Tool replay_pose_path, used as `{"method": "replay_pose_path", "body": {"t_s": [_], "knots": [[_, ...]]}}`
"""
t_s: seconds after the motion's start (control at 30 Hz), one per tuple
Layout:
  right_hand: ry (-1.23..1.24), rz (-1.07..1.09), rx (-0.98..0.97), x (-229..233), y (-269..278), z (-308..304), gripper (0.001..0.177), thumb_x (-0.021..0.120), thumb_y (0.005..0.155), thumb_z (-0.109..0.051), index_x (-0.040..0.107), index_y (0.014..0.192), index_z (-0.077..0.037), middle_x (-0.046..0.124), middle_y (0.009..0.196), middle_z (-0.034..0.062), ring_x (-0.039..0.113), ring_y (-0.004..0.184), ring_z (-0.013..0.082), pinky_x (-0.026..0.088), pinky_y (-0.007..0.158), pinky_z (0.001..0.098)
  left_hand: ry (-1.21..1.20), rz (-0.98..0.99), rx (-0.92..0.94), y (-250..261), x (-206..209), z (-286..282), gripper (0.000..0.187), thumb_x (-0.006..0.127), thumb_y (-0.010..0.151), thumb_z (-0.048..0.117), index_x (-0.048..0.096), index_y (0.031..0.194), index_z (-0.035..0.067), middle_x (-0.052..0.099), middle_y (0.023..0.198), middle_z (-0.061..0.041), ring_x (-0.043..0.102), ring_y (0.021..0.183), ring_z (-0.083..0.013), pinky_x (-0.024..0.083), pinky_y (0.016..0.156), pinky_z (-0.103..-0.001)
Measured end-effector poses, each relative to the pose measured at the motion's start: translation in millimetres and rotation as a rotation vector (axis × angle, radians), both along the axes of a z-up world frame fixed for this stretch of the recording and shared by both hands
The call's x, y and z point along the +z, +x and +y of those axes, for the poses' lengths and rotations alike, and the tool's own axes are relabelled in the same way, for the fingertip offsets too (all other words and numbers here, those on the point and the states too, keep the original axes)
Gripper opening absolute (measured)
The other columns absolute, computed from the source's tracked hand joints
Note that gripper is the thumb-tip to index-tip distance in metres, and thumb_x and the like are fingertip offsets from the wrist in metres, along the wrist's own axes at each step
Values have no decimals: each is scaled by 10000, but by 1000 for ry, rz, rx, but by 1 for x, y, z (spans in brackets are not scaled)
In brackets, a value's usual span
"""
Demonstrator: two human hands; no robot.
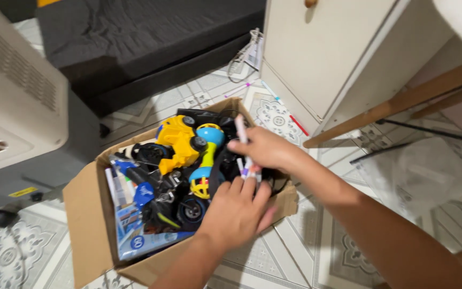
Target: Picking up toys and other items from the floor and putting them into a cardboard box
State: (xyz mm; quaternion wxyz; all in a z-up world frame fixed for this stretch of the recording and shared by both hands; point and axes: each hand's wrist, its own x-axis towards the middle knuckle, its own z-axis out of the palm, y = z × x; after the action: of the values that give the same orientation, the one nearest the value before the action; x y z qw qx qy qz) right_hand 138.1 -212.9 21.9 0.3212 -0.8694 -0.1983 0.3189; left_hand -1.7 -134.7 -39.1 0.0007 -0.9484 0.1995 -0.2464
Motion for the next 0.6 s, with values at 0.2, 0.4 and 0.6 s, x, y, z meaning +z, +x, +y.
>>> {"method": "replay_pose_path", "body": {"t_s": [0.2, 0.4, 0.6], "knots": [[-26, -169, -110, 12, 23, -5, 654, 653, 769, -519, 587, 1306, -151, 594, 1349, 75, 602, 1188, 219, 423, 1015, 349, 109, -58, -105, 4, -29, 23, 259, 533, 937, 367, 572, 906, 113, 647, 956, -184, 552, 717, -307, 396, 626, -417], [-154, -392, -294, -97, 132, -29, 294, 703, 818, -452, 731, 927, -180, 730, 939, 106, 668, 894, 268, 464, 785, 390, 47, -12, -129, 18, -16, 42, 228, 523, 969, 324, 544, 859, 126, 562, 805, -102, 513, 655, -296, 363, 584, -427], [-496, -536, -285, -232, 210, -92, 329, 611, 841, -242, 734, 1056, -25, 706, 995, 262, 673, 1022, 395, 550, 818, 505, 28, -194, -92, 46, -45, 66, 339, 401, 968, 402, 521, 927, 88, 538, 813, -113, 548, 732, -283, 410, 668, -380]]}}
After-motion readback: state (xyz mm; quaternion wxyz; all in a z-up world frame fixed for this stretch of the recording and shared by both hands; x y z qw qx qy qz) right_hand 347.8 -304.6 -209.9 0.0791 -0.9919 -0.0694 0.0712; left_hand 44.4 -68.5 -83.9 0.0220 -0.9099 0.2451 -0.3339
